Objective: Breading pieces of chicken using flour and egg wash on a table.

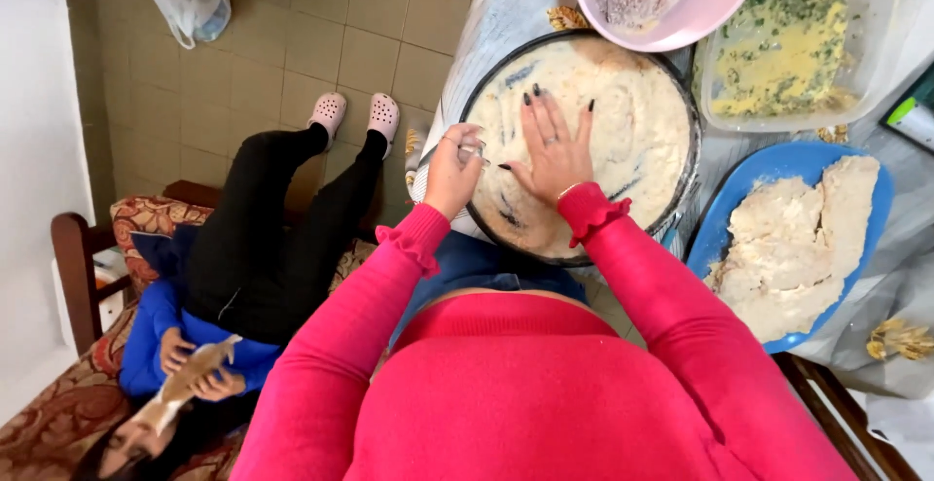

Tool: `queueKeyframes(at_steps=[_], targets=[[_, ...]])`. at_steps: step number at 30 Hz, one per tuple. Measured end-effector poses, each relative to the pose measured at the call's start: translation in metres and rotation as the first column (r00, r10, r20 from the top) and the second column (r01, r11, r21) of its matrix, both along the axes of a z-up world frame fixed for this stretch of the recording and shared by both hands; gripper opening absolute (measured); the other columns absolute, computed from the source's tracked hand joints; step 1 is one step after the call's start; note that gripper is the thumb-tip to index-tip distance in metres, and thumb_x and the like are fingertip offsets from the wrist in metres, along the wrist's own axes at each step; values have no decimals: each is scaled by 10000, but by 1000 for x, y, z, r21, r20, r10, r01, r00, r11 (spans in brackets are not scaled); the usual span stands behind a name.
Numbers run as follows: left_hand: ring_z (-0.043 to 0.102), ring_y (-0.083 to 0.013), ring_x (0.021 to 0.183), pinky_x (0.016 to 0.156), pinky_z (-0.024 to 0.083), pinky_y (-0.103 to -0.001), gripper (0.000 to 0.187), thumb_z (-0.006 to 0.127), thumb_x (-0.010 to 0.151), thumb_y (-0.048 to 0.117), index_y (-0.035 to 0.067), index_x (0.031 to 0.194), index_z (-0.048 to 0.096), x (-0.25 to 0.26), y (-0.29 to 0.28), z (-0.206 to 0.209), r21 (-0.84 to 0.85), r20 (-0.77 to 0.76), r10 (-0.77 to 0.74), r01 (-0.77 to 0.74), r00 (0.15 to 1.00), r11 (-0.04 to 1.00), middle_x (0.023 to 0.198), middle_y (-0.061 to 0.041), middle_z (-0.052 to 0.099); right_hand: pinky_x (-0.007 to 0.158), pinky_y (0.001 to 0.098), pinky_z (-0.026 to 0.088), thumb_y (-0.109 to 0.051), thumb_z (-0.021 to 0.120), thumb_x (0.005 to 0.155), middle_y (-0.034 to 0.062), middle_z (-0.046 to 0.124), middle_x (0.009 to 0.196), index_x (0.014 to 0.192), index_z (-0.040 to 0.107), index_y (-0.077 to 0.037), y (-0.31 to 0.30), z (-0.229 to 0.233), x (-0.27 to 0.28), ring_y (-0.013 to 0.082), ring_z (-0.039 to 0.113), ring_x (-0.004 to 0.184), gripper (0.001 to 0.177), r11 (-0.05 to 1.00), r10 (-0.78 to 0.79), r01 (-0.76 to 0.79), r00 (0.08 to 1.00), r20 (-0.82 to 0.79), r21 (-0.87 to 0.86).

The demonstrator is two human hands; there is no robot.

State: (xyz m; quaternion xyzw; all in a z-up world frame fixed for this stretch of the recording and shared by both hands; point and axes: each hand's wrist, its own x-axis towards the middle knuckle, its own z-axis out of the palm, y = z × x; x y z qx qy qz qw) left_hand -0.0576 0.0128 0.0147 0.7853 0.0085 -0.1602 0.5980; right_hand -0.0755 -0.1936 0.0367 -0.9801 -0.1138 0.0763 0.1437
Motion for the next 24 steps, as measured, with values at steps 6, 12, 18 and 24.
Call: queueKeyframes(at_steps=[6, 12, 18, 24], targets=[[658, -140, 861, 789, 586, -266, 466, 582, 862, -107, 34, 1305, 556, 16, -6, -8, -40, -83, 5, -8, 997, 999, 1096, -93, 628, 1133, 764, 145, -606, 607, 924, 173, 302, 1672, 1582, 358, 9, -8, -18, -13, 307, 252, 1558, 935, 1000, 26, -26, 1000, 17, -16], [678, -172, 1064, 923, 572, -284, 449, 557, 906, -134, 28, 1324, 560, 31, -22, -26, -109, -12, -47, 45, 999, 993, 1181, -108, 652, 1160, 742, 139, -470, 599, 938, 221, 332, 1647, 1554, 377, 38, -23, 30, -6, 344, 299, 1536, 829, 985, -89, 85, 996, 22, 149], [571, -269, 1293, 1063, 492, -377, 486, 580, 908, -78, 72, 1369, 586, 80, -82, -28, 66, 275, -197, 186, 941, 980, 1364, -148, 601, 1165, 557, 305, -171, 641, 935, 244, 517, 1482, 1370, 528, 16, -63, 30, -46, 395, 481, 1387, 487, 824, -432, 385, 902, 22, 415], [577, -286, 1310, 1138, 428, -358, 452, 572, 953, 1, 69, 1399, 586, 92, -142, -78, -11, 331, -292, 313, 897, 950, 1378, -147, 627, 1051, 455, 452, -19, 631, 910, 223, 583, 1285, 1239, 568, 22, -86, 29, -63, 393, 560, 1213, 337, 750, -544, 451, 837, 62, 484]])
